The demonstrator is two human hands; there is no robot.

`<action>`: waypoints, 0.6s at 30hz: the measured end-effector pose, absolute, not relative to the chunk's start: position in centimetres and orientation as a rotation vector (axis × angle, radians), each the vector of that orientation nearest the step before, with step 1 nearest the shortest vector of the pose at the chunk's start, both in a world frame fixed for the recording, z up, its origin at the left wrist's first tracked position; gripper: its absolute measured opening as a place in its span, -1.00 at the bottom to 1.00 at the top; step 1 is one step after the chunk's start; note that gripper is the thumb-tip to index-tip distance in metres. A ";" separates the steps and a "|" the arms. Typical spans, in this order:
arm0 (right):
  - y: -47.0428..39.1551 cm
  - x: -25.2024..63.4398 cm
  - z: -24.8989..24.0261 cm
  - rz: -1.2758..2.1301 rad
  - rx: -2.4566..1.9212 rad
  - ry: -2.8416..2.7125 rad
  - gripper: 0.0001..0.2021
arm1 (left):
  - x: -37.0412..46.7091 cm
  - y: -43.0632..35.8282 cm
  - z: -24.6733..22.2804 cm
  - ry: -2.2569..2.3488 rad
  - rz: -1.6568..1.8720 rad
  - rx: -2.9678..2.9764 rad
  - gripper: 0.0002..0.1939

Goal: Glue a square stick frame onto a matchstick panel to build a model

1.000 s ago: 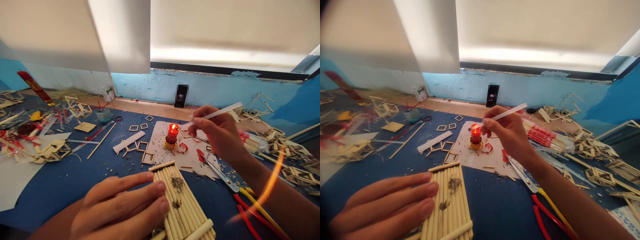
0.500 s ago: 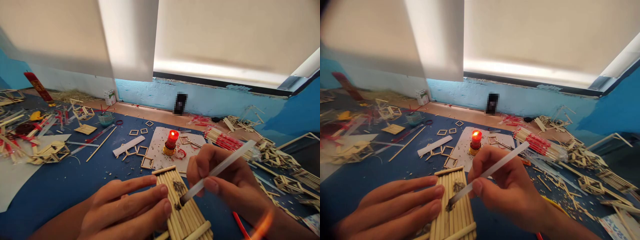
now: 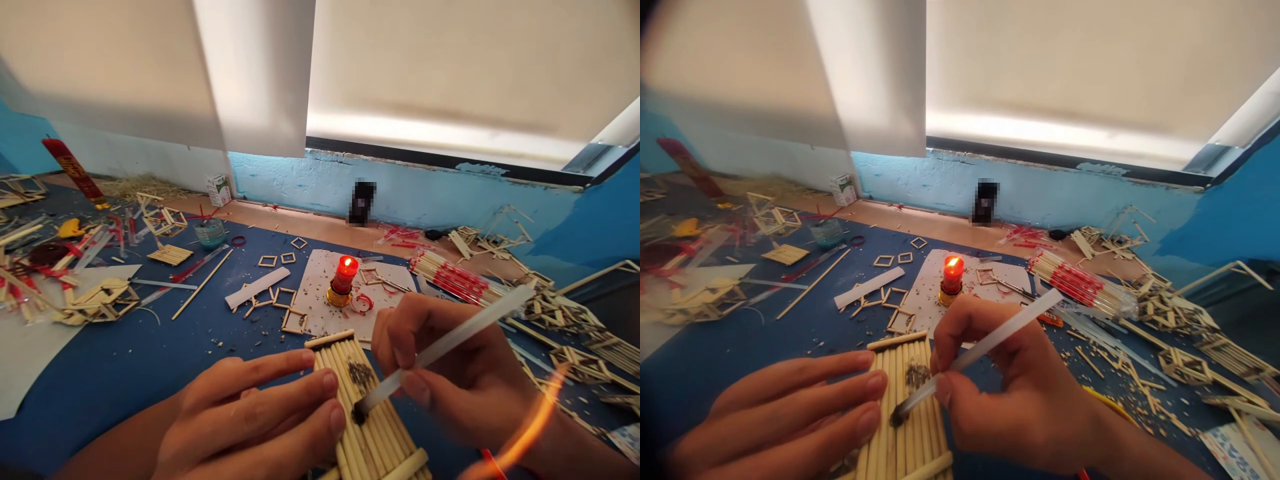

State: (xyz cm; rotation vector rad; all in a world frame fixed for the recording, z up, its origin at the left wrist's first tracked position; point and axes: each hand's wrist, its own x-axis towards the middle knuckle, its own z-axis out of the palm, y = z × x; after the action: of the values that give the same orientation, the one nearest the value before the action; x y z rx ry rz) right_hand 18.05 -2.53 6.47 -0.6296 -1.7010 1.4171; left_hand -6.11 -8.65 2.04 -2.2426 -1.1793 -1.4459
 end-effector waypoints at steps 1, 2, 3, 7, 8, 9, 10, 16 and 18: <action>-2.5 18.1 6.5 1.380 -0.641 -1.723 -0.88 | -6.2 -8.7 2.0 -1.177 -1.437 -2.247 -0.70; -2.5 18.2 6.5 1.341 -0.653 -1.746 -0.87 | -6.2 -8.7 2.0 -1.170 -1.429 -2.254 -0.69; -2.5 18.2 6.7 1.301 -0.662 -1.779 -0.87 | -6.2 -8.8 2.0 -1.160 -1.425 -2.260 -0.68; -2.7 18.3 8.4 1.185 -0.717 -1.965 -0.84 | -6.0 -8.7 2.3 -1.159 -1.451 -2.262 -0.69; -2.7 18.3 9.0 1.175 -0.730 -2.003 -0.84 | -5.9 -8.6 2.4 -1.169 -1.468 -2.256 -0.70; -2.8 18.3 9.5 1.172 -0.740 -2.029 -0.84 | -5.7 -8.6 2.5 -1.177 -1.488 -2.249 -0.71; -2.8 18.3 9.9 1.171 -0.746 -2.044 -0.85 | -5.6 -8.6 2.6 -1.182 -1.508 -2.242 -0.72; -2.9 18.3 10.4 1.124 -0.720 -2.107 -0.85 | -5.0 -8.7 2.5 -1.203 -1.609 -2.217 -0.67; -2.9 18.3 10.2 1.113 -0.700 -2.122 -0.83 | -5.1 -8.8 2.3 -1.183 -1.631 -2.229 -0.60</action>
State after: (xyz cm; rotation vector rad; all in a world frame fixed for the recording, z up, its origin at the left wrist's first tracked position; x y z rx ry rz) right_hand 18.33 -2.88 10.19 -0.6996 -2.1219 1.1133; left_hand -5.14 -8.85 2.29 -2.2290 -1.1830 -1.6312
